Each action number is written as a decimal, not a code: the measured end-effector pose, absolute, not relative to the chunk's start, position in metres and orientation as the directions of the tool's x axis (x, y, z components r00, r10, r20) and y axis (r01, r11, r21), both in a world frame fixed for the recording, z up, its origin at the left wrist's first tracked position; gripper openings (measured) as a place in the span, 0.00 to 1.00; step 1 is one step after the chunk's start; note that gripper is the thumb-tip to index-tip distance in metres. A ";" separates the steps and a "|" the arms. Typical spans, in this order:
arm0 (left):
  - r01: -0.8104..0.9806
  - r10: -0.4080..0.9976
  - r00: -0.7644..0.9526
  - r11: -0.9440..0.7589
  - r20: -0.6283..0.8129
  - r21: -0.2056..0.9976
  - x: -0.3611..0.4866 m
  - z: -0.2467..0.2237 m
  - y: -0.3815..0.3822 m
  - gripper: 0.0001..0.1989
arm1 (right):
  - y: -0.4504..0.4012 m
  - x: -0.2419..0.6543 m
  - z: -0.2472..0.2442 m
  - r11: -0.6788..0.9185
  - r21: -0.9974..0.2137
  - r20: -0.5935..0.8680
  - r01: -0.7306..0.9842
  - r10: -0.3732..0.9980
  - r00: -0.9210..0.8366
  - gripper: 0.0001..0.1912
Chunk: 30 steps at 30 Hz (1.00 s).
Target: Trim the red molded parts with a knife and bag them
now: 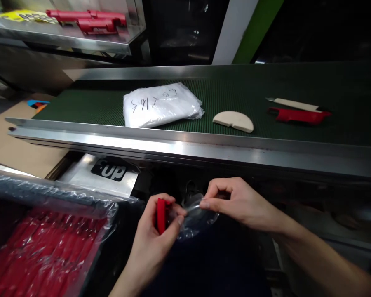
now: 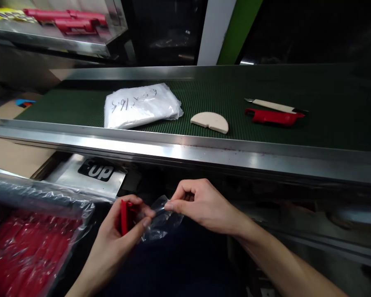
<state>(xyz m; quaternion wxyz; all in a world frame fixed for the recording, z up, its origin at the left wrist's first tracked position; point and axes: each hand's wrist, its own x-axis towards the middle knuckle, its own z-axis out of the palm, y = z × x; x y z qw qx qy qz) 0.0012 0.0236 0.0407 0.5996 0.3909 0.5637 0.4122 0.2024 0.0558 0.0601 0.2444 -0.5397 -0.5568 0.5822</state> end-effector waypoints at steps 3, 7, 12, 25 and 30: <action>-0.072 0.931 0.007 0.365 -0.365 0.928 0.000 0.038 0.026 0.16 | 0.057 0.205 0.055 -0.227 -0.917 -0.318 0.328 0.912 -0.259 0.12; -0.169 0.906 0.003 0.418 -0.423 0.893 0.001 0.038 0.027 0.19 | 0.054 0.208 0.043 -0.102 -0.902 -0.191 0.420 0.966 -0.175 0.11; -0.156 0.928 -0.106 0.339 -0.357 0.928 0.009 0.039 0.024 0.15 | 0.030 0.194 0.042 0.196 -0.790 0.203 0.581 0.978 -0.054 0.17; -0.264 0.914 0.028 0.397 -0.404 0.879 0.013 0.037 0.016 0.32 | 0.002 0.165 0.023 -0.014 -0.884 -0.059 0.467 0.995 -0.082 0.14; -0.223 0.880 0.072 0.473 -0.470 0.852 0.013 0.034 0.015 0.24 | -0.001 0.165 0.027 -0.085 -0.891 -0.141 0.446 0.985 -0.094 0.12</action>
